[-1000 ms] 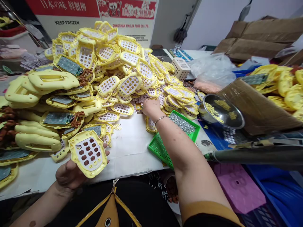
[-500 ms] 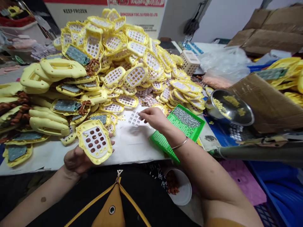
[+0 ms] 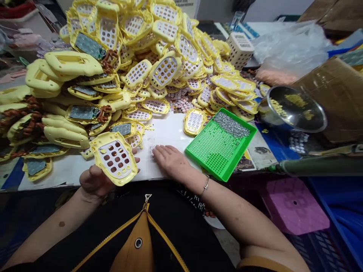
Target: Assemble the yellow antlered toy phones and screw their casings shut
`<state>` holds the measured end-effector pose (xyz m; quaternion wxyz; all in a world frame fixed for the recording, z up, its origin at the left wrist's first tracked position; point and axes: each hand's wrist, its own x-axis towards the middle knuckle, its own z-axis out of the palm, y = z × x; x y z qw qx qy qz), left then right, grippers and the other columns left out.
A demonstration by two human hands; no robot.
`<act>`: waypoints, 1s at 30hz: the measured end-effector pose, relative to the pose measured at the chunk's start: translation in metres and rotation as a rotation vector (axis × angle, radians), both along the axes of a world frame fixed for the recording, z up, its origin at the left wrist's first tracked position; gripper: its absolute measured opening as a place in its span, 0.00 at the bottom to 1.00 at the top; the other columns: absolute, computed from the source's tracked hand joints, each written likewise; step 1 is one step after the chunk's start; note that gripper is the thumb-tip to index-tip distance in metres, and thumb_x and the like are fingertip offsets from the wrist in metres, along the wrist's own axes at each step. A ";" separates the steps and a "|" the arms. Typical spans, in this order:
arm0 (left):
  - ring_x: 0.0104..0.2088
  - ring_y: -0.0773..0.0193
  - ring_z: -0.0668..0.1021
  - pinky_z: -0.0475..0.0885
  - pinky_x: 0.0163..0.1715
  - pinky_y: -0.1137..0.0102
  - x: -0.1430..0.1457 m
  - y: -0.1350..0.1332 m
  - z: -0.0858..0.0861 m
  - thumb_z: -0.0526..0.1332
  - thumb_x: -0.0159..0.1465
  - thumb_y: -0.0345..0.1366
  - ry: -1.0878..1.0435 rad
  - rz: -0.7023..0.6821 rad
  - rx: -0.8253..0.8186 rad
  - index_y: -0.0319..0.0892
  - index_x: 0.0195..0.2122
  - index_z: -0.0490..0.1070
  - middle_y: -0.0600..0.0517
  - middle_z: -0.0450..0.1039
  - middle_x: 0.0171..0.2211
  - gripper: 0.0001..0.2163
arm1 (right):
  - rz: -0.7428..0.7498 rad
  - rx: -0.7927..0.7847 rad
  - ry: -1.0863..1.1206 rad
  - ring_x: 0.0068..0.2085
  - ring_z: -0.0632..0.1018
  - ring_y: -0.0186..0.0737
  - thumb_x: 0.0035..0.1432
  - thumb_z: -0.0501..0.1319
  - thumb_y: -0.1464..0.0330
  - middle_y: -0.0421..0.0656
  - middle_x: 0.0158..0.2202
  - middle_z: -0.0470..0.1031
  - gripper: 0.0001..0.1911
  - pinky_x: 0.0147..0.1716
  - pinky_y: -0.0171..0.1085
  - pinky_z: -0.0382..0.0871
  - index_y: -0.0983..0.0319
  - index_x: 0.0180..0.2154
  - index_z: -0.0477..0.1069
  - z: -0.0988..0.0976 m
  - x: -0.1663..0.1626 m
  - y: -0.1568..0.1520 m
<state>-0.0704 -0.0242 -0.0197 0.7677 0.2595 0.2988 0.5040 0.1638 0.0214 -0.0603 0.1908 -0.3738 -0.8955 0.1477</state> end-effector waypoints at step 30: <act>0.40 0.65 0.80 0.73 0.44 0.74 0.021 0.001 -0.011 0.76 0.45 0.38 -0.131 -0.018 -0.213 0.43 0.44 0.78 0.53 0.81 0.40 0.24 | 0.301 0.384 0.098 0.61 0.72 0.53 0.65 0.55 0.61 0.63 0.59 0.69 0.26 0.58 0.50 0.69 0.75 0.57 0.66 0.032 -0.030 -0.021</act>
